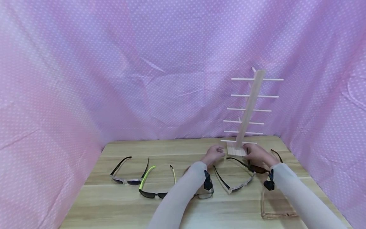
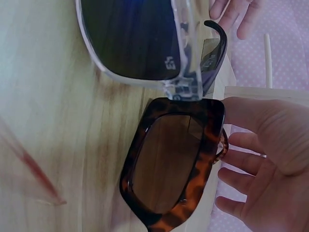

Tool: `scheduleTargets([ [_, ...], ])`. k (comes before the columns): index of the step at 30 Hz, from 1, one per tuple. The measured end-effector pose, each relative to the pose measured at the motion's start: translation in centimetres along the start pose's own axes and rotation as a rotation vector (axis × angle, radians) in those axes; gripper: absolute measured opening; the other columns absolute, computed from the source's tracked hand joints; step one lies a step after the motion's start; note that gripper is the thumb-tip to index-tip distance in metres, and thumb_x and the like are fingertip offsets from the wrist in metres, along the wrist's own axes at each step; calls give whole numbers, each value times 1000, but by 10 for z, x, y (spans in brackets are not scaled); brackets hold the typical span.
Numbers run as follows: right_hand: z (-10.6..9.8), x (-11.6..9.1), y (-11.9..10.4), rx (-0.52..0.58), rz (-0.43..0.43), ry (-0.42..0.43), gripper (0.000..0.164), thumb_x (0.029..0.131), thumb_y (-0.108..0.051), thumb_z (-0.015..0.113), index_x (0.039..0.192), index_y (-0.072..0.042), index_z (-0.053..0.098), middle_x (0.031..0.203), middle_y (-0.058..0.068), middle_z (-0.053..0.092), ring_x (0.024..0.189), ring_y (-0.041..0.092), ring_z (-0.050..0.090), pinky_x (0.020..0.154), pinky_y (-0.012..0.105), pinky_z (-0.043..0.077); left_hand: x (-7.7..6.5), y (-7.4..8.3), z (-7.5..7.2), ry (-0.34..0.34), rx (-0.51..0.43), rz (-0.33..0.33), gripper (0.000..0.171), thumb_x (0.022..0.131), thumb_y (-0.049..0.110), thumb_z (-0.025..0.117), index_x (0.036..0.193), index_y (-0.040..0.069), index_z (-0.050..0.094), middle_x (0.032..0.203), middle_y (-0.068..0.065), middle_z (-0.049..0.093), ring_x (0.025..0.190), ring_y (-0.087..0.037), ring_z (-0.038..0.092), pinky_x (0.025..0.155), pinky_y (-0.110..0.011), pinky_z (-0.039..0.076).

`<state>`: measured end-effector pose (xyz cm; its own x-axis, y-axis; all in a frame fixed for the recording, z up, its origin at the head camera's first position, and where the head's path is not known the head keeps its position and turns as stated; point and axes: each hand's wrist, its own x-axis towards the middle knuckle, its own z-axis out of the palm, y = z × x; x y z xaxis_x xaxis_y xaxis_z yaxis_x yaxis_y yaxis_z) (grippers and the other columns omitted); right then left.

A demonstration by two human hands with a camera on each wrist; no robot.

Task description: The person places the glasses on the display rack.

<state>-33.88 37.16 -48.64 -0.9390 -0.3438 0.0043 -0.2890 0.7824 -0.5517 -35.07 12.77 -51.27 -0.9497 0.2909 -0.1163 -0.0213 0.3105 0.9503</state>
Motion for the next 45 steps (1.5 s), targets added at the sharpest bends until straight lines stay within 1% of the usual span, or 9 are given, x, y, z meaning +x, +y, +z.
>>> scheduleTargets([
  [9,3,6,3,-17,-8,9,43,77,0,79,115,13,65,89,20,69,73,19,52,69,35,46,4,3,2,-40,87,47,40,90,1,68,129,-1,66,118,-15,72,107,-22,68,89,-25,55],
  [14,2,7,0,-25,-24,11,33,75,1,79,103,12,65,91,22,70,69,17,49,67,33,44,6,6,4,-60,143,57,38,92,1,66,130,0,67,120,-15,72,109,-24,67,89,-25,55],
  [21,4,8,-1,-9,-3,2,24,76,2,77,81,5,54,76,13,59,66,15,46,65,31,41,4,8,3,-72,194,72,39,94,4,65,132,2,66,122,-14,72,113,-24,67,90,-26,55],
  [24,6,8,-6,-10,-4,5,26,76,2,78,96,10,64,74,11,60,65,15,46,62,30,40,6,6,2,-70,213,85,40,92,3,66,131,4,68,120,-12,73,107,-19,67,86,-22,53],
  [28,9,12,-17,-29,-47,-1,49,77,0,79,123,12,65,70,9,57,62,14,43,57,29,38,9,3,0,-42,262,97,43,87,0,68,130,6,70,115,-10,74,98,-14,63,81,-22,52],
  [32,15,19,-26,-33,-129,-4,49,76,0,78,122,11,66,71,9,57,61,11,40,56,28,36,11,0,-11,-12,334,89,44,84,-1,70,126,8,72,110,-7,74,96,-15,63,83,-25,54],
  [38,24,30,-32,-95,-323,23,42,73,-1,73,115,7,71,83,13,71,62,9,44,57,29,39,6,-3,-31,-15,389,85,42,82,4,77,124,7,73,110,-9,75,90,-13,61,78,-22,52],
  [41,28,35,-41,-151,-313,6,37,77,1,69,114,4,72,90,15,74,64,11,48,60,30,43,0,-3,-41,-22,409,112,46,79,7,82,124,5,73,112,-11,75,89,-13,60,79,-22,51],
  [45,33,41,-57,-211,-225,-55,32,83,2,67,114,1,73,96,15,76,66,15,50,63,33,45,-5,-7,-52,-17,468,139,48,77,7,84,124,4,73,112,-12,75,90,-13,61,81,-21,51],
])
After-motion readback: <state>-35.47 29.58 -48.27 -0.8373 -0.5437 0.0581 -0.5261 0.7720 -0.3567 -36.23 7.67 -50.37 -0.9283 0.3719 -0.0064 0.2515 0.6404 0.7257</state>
